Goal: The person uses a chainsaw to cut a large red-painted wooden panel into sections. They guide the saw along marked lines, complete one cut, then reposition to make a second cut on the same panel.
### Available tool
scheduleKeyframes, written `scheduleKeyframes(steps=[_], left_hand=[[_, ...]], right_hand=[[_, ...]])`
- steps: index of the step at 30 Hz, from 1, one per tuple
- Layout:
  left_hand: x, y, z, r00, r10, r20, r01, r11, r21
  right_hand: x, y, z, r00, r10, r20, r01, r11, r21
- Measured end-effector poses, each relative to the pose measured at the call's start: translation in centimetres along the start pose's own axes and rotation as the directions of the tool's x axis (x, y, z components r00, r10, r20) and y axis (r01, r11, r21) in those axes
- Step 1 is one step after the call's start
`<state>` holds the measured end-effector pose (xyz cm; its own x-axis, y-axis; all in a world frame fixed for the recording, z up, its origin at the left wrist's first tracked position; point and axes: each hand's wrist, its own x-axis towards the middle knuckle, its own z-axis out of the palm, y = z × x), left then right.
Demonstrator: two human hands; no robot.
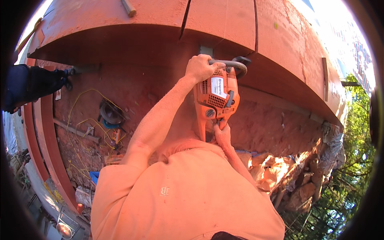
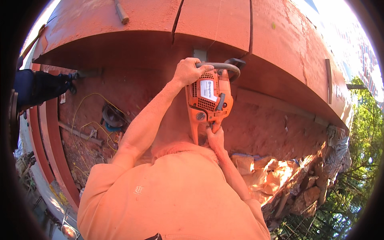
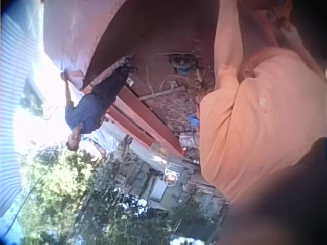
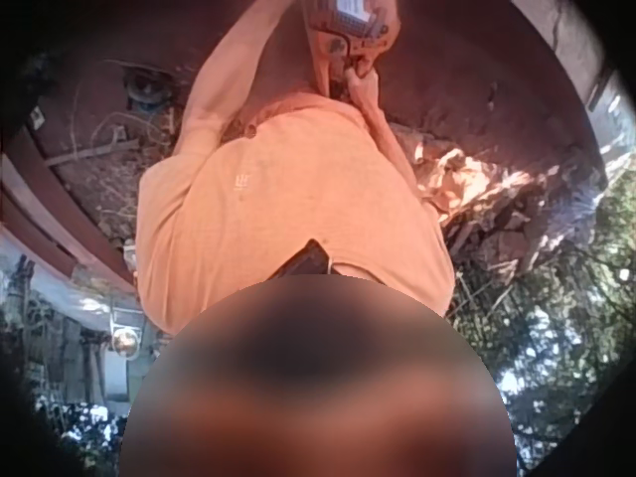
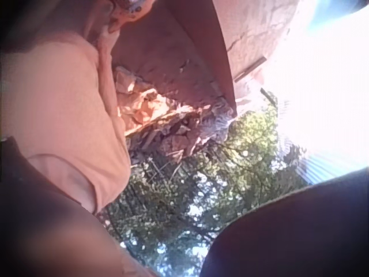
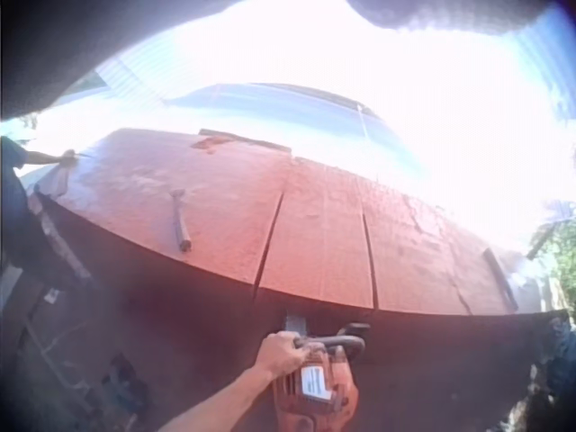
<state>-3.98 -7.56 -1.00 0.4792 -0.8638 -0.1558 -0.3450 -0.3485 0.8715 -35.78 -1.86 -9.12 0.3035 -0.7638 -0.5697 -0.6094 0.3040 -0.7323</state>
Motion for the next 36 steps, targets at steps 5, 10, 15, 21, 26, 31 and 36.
scheduleKeyframes(steps=[5,10,15,21,26,31,36], left_hand=[[1.6,-0.2,0.7,1.000,0.013,-0.001,-0.013,1.000,-0.005],[1.0,-0.1,1.0,0.999,0.021,-0.028,-0.022,0.999,-0.030],[-0.9,0.3,0.8,1.000,0.027,-0.010,-0.027,0.999,-0.030],[-5.2,0.3,0.9,1.000,0.015,-0.014,-0.015,0.999,-0.041],[-7.2,0.2,0.8,1.000,0.012,-0.016,-0.013,0.999,-0.042],[-8.3,0.6,0.6,0.999,0.006,-0.034,-0.008,0.998,-0.065],[-10.1,0.7,1.0,0.999,-0.012,-0.032,0.009,0.996,-0.085]], right_hand=[[0.4,-0.8,-0.3,0.999,-0.040,-0.019,0.041,0.998,0.042],[-0.3,-1.3,-0.7,0.999,-0.028,0.021,0.027,0.999,0.046],[-1.6,-0.4,-0.7,0.996,0.085,0.026,-0.087,0.990,0.108],[-5.6,1.2,-0.4,0.995,0.094,0.043,-0.098,0.989,0.107],[-7.1,1.7,-0.3,0.995,0.097,0.034,-0.099,0.992,0.080],[-7.3,2.6,0.3,0.996,-0.092,-0.021,0.091,0.995,-0.034],[-8.6,3.5,-0.1,0.996,0.087,-0.011,-0.087,0.996,0.007]])
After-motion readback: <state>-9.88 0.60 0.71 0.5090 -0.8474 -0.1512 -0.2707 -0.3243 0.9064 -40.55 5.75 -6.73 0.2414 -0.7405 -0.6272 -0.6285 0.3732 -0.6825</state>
